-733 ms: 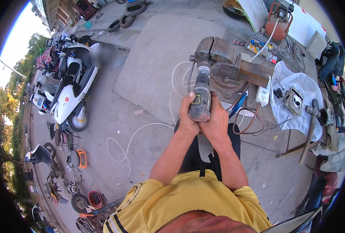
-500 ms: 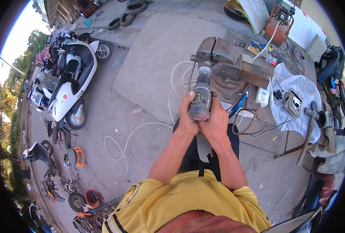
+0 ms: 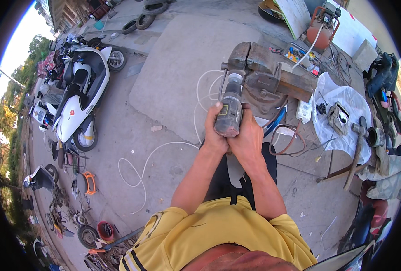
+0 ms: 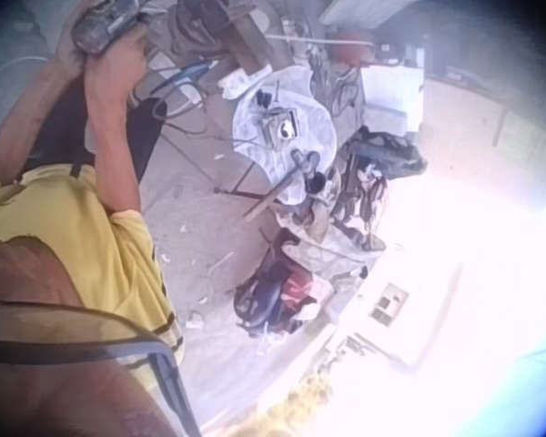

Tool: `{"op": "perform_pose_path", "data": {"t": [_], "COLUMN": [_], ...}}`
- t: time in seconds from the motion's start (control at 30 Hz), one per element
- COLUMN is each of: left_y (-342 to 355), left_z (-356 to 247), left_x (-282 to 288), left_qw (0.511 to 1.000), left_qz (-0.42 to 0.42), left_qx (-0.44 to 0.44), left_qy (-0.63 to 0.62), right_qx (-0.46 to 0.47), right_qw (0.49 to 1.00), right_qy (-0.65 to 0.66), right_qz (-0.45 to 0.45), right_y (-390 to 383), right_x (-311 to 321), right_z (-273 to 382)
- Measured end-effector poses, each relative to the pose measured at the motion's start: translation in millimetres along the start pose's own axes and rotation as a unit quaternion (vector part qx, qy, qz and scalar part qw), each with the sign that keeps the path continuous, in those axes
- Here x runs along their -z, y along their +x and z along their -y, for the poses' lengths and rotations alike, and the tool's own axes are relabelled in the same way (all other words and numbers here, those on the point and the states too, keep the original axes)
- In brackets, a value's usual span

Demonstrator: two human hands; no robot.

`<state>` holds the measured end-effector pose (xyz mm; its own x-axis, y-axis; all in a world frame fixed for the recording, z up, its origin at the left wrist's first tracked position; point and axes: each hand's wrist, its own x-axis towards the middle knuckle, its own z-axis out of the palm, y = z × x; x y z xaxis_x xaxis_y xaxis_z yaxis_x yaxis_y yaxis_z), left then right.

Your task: The person uses a cordless drill to bore a hole into a metal rod clamped in a bench vise. They briefly remove the drill bit, swap it for another, and then continue drilling the same rod.

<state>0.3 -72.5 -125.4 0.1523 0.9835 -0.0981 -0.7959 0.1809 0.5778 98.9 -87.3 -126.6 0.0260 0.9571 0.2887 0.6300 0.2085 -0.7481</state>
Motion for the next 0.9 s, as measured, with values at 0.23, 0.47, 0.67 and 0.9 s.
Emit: {"op": "perform_pose_path", "data": {"t": [0.23, 0.47, 0.67, 0.9], "left_y": [0.2, 0.1, -0.2, 0.0], "left_z": [-1.6, 0.4, -2.3, -1.8], "left_x": [0.0, 2.1, 2.1, 1.0], "left_qw": [1.000, 1.000, 1.000, 1.000], "left_qz": [0.002, -0.001, 0.005, -0.010], "left_qx": [-0.008, -0.006, -0.012, -0.008], "left_qy": [0.003, -0.009, 0.005, 0.016], "right_qx": [0.015, 0.005, 0.001, 0.003], "right_qw": [1.000, 1.000, 1.000, 1.000], "right_qy": [-0.007, -0.004, -0.006, -0.001], "right_qz": [-0.014, 0.000, -0.001, -0.002], "right_y": [0.4, -0.5, 0.8, 0.3], "right_x": [-1.6, -1.3, -2.0, -0.9], "right_z": [-0.5, -0.5, 1.2, 0.1]}}
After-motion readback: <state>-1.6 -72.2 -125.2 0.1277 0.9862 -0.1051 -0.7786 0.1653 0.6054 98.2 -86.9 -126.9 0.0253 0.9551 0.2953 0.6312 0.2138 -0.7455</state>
